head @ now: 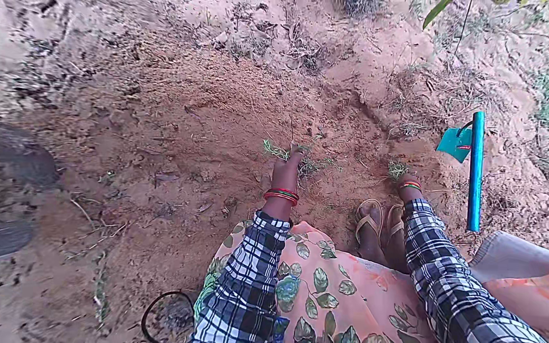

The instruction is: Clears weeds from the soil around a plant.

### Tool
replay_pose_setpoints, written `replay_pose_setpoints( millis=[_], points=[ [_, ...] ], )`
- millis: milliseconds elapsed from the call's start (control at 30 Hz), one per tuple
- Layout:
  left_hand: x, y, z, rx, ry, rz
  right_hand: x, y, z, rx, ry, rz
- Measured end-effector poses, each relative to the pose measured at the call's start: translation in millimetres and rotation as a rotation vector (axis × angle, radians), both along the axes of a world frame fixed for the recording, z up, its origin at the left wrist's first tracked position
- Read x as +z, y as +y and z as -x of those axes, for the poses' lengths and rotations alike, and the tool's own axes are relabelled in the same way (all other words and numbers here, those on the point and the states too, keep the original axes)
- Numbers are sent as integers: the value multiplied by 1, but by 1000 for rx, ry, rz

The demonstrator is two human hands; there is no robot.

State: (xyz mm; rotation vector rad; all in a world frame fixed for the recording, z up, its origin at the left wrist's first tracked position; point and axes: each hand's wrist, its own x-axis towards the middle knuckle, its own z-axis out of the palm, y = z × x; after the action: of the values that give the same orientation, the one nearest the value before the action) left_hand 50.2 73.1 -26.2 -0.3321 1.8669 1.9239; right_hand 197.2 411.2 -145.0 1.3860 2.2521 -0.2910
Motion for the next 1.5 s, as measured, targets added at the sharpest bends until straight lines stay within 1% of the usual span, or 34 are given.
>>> replay_pose_setpoints(
  millis=[100,200,267,300,400,467,533,567,700,767,833,867,900,967,1000,1033,1067,1100,1133,1167,1233,1267,1333,1400,1467,1500],
  points=[
    [-1,4,0,0,19,-17,-16,4,-19,32,-62,25],
    [-9,5,-1,4,21,-31,-28,-4,-16,40,-110,86],
    [-14,3,-1,4,30,-29,-27,-2,-12,53,-122,138],
    [-14,2,-1,5,20,-26,-26,-2,-14,44,-101,145],
    [-9,8,-3,40,18,-41,-22,-9,-17,-93,-105,119],
    [-7,9,-5,34,29,-14,-22,-15,-14,-106,-102,161],
    [-2,10,-8,14,30,13,-22,-19,-6,-43,-45,250],
    [-2,11,-8,15,30,17,-16,-23,0,-4,6,301],
    [-8,12,-8,21,42,-8,2,-60,39,172,200,397],
    [-10,12,-6,16,47,-23,7,-91,61,316,229,456],
    [-10,11,-4,14,42,-32,5,-129,77,494,166,504],
    [-10,11,-4,15,40,-36,12,-151,79,562,97,526],
    [-10,10,-4,13,42,-39,31,-175,75,605,8,541],
    [-10,9,-4,7,61,-45,96,-222,57,601,-203,544],
    [-9,9,-4,11,68,-49,113,-235,49,604,-269,552],
    [-8,9,-4,13,69,-56,110,-240,45,610,-301,556],
    [-5,8,-4,11,68,-55,86,-238,42,624,-280,572],
    [-3,7,-4,12,65,-55,43,-224,39,680,-160,590],
    [-2,7,-5,14,64,-56,9,-211,40,637,-82,584],
    [-1,7,-5,15,66,-61,-9,-200,43,550,-39,546],
    [0,6,-5,17,71,-65,-13,-171,55,401,63,436],
    [1,6,-6,16,69,-68,-8,-154,61,360,121,396],
    [3,8,-7,20,63,-77,14,-122,71,303,218,342],
    [2,9,-6,25,63,-89,27,-98,81,261,290,296],
    [0,9,-6,26,56,-93,28,-83,83,243,256,260],
    [-2,8,-6,26,53,-89,22,-79,79,229,198,246]
  ],
)
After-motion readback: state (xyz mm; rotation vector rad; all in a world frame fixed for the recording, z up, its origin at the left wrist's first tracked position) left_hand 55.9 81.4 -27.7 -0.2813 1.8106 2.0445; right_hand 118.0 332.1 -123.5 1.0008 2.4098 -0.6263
